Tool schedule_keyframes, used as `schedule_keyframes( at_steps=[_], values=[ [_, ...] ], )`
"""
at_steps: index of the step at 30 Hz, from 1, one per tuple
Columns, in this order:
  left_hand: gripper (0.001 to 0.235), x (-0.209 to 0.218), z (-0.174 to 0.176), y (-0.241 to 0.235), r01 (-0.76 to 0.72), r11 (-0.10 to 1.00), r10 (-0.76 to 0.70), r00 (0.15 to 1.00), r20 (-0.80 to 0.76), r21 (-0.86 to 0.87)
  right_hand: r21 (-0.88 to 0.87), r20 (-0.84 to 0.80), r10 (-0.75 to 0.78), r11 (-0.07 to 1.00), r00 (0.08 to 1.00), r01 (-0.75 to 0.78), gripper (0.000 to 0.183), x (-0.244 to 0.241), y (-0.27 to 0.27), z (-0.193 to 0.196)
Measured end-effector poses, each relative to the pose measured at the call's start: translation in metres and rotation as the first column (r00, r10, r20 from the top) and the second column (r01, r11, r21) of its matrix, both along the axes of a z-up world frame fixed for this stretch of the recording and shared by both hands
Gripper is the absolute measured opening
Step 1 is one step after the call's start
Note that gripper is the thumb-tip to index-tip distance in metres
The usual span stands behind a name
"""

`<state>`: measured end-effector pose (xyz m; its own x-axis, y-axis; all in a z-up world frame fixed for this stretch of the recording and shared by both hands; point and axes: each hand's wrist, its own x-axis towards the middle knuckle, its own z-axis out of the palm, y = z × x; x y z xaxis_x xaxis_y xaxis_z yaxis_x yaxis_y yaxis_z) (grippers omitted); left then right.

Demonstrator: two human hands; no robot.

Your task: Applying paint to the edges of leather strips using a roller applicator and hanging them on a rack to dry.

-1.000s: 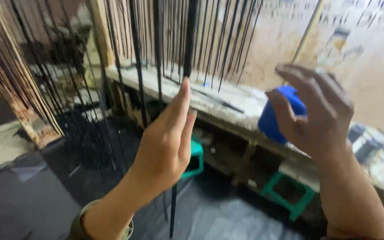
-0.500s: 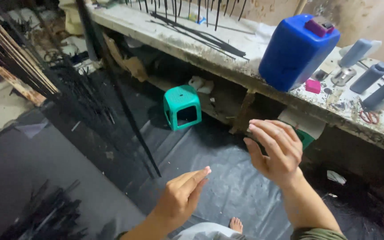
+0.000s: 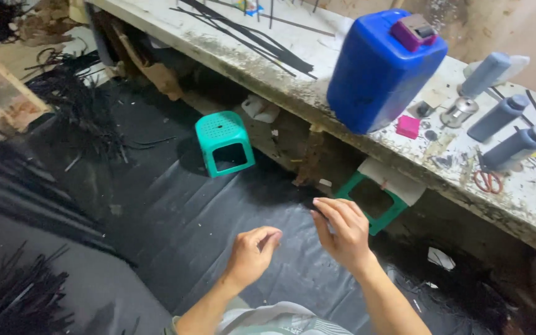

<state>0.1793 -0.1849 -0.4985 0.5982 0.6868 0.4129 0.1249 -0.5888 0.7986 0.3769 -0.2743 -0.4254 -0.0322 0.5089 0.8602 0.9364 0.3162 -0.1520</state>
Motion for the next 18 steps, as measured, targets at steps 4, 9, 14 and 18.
schedule_keyframes(
  at_steps=[4,9,14,18],
  values=[
    [0.013,0.053,0.002,0.025,-0.015,0.999,0.012,0.999,-0.052,-0.043,-0.032,-0.042,-0.038,0.999,0.998,0.037,0.012,0.044,0.018,-0.025],
    [0.008,0.107,0.004,0.076,0.009,0.995,-0.011,1.0,-0.024,-0.099,0.074,-0.055,-0.062,0.995,0.997,0.066,0.014,0.085,0.069,-0.048],
    [0.008,0.162,-0.019,0.152,0.011,0.988,-0.012,1.0,-0.01,-0.153,0.03,-0.036,-0.112,0.993,0.993,0.113,0.012,0.129,0.142,-0.065],
    [0.006,0.201,-0.026,0.235,0.012,0.98,-0.011,1.0,0.008,-0.2,-0.04,-0.074,-0.147,0.989,0.986,0.144,0.013,0.163,0.223,-0.067]
  ],
)
